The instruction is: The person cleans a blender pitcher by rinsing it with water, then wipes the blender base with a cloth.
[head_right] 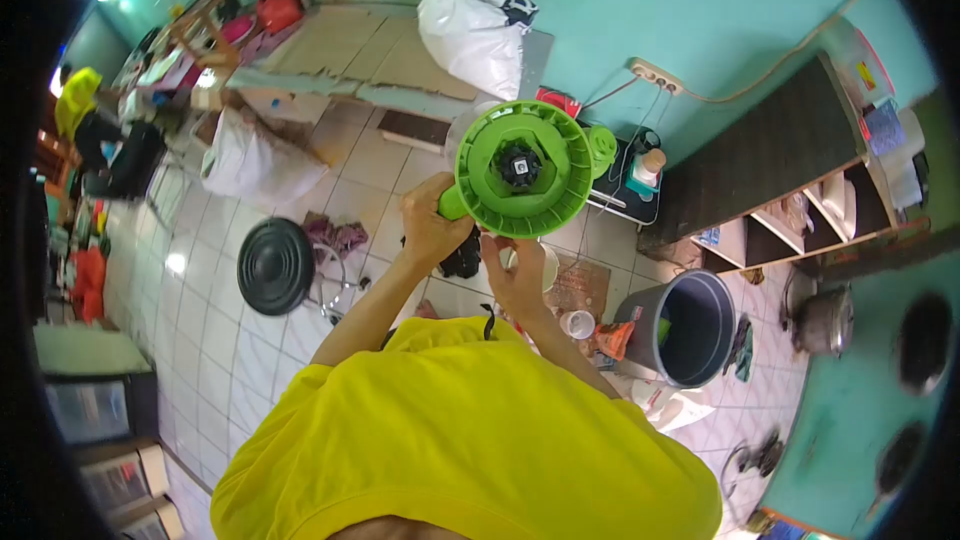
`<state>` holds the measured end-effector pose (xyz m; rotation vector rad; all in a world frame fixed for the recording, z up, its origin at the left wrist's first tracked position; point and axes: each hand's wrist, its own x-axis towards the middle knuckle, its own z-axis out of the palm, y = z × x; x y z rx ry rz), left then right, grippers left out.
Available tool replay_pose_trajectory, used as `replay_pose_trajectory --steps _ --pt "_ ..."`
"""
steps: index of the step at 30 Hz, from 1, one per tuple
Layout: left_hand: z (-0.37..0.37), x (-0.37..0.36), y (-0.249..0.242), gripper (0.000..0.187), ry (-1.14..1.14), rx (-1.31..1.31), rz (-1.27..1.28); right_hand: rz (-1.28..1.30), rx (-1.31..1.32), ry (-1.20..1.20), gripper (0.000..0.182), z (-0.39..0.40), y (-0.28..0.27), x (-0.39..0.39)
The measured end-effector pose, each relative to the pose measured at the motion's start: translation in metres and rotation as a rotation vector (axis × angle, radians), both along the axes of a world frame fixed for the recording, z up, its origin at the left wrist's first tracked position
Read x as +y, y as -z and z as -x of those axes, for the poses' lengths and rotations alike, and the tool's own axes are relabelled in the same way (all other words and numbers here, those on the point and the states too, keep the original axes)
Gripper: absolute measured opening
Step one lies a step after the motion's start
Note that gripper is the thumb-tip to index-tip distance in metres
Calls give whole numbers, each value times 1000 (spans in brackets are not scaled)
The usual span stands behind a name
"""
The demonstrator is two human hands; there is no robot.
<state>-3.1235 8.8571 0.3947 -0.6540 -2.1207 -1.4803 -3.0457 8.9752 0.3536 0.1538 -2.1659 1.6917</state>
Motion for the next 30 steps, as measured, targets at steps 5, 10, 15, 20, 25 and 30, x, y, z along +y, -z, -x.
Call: replay_pose_trajectory --steps 5,10,15,20,25,30 --pt "56 -8 19 18 110 -15 42 -81 -222 361 17 16 50 21" --pt "96 -31 74 17 70 -277 276 -456 -599 479 24 8 128 71" --pt "139 -45 119 21 69 -595 553 -467 -759 472 31 46 220 123" --pt "185 -44 184 30 291 -693 644 -419 -929 418 36 156 275 179" --pt "215 -38 230 36 427 -928 968 -475 -1080 299 44 276 349 233" --pt "220 -35 259 33 422 -1228 1014 -517 -1219 293 49 367 422 280"
